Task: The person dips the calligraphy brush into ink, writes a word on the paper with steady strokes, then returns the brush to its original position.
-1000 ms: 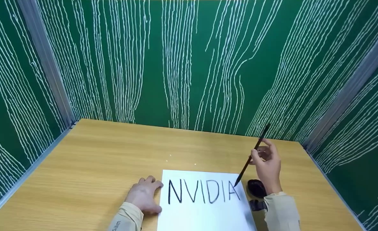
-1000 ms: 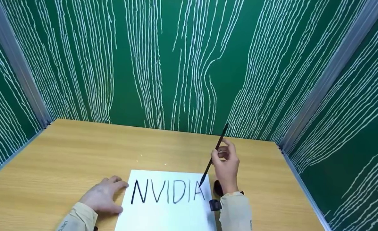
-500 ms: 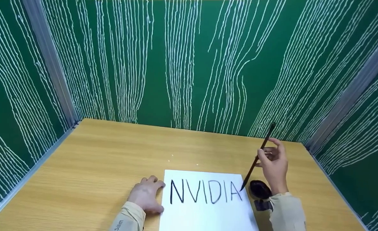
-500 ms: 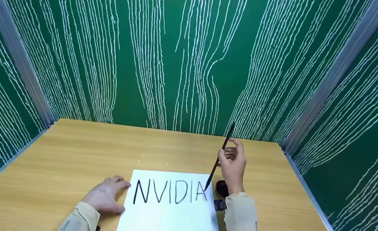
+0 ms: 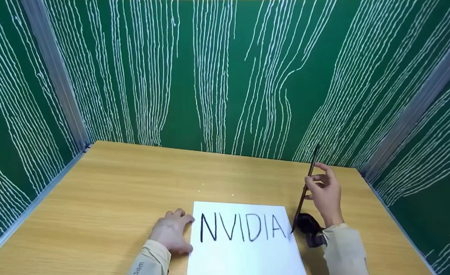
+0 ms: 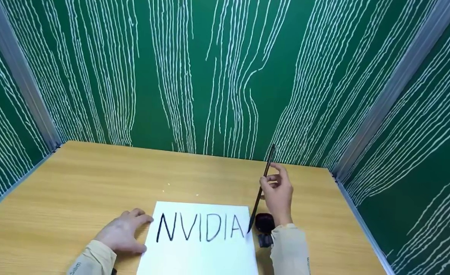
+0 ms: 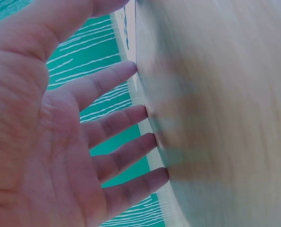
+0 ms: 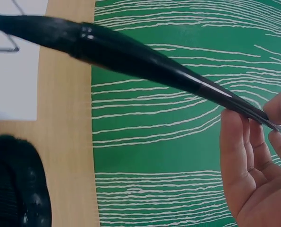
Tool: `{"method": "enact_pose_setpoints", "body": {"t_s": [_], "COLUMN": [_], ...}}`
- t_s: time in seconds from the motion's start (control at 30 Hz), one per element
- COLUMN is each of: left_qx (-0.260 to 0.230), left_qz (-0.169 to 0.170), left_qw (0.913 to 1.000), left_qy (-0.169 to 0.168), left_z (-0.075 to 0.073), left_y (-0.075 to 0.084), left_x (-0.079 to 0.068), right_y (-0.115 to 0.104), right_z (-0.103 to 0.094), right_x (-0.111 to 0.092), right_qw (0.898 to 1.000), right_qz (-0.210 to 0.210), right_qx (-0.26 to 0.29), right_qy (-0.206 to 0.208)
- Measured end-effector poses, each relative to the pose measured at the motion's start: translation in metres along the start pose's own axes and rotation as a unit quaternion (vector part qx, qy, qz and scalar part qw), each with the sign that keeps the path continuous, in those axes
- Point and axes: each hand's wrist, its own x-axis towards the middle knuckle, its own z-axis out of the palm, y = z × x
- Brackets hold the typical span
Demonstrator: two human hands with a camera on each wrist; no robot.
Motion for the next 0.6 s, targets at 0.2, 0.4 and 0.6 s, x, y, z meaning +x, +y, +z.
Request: {"method": "enact_pose_setpoints", "body": {"t_s": [0.2,0.4,0.6], "left_qx": [-0.004,-0.004,0.004], "left_qz": [-0.006,-0.004,-0.002], "left_qw": [0.9999,1.0000,1.0000], "left_qy": [-0.008,-0.006,0.000], "left_z": [-0.001,0.000,-0.001], "left_y": [0.000,0.001,0.001], "left_x": [0.000,0.001,0.000], "right_y": [0.007,0.013,0.019], "right_z": [-0.008,-0.019,-0.027], "right_x": [0.007,0.015,0.019], "right_qw": [1.000,0.997,0.993], "right_qz": [0.010,0.018,0.026], "right_qx": [-0.023,-0.066,-0.097], "right_qy": [-0.009,-0.044,-0.065]}}
